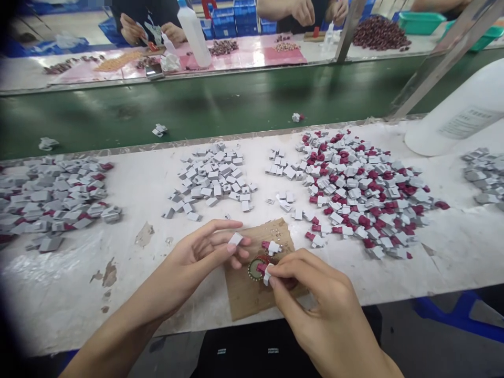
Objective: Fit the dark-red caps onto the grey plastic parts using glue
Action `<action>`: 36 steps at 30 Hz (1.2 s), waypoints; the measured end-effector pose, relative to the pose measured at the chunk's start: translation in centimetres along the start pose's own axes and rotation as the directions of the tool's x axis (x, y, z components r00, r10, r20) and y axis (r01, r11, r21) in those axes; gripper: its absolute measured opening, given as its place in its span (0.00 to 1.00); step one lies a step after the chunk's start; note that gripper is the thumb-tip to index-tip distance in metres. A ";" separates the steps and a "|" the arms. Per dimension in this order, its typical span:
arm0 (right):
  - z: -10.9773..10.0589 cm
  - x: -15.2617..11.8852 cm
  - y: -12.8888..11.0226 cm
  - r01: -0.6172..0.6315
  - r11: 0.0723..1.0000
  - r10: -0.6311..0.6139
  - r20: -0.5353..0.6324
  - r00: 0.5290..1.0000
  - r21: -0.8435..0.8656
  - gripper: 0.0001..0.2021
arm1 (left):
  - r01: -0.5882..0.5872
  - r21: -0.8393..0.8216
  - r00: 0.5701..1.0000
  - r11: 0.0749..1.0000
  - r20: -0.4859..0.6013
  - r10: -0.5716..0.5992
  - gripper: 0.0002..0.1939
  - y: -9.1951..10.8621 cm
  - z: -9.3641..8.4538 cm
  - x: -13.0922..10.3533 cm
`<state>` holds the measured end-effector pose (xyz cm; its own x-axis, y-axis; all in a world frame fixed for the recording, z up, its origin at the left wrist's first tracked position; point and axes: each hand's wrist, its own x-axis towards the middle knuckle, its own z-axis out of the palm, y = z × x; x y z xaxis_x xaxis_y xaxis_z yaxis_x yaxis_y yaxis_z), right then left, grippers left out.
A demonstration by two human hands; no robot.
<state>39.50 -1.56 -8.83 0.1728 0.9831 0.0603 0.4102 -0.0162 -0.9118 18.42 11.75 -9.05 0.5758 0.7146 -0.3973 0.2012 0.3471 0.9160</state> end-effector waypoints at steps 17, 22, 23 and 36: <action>-0.3 0.3 0.4 -0.113 0.989 0.118 -0.049 0.992 0.097 0.02 | -0.232 0.722 0.958 0.652 0.054 0.280 0.10 -1.5 -0.7 -0.5; -0.6 0.8 1.8 -0.222 0.897 0.258 -0.044 0.965 0.381 0.03 | -0.301 0.604 0.932 0.738 0.024 0.361 0.08 -0.7 -0.6 -0.4; -0.6 1.1 2.1 -0.226 0.864 0.269 -0.033 0.963 0.450 0.03 | -0.305 0.541 0.932 0.784 0.001 0.362 0.08 -0.4 -0.4 -0.3; -0.1 4.0 1.7 -0.099 0.695 0.241 -0.102 0.965 0.712 0.02 | -0.132 -0.319 0.988 0.939 0.038 0.152 0.16 3.2 2.9 2.9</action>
<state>40.97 2.30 -10.08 0.3569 0.9263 -0.1206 -0.3696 0.0215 -0.9290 23.04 13.19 -7.07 0.6291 0.7356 -0.2514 -0.1397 0.4250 0.8943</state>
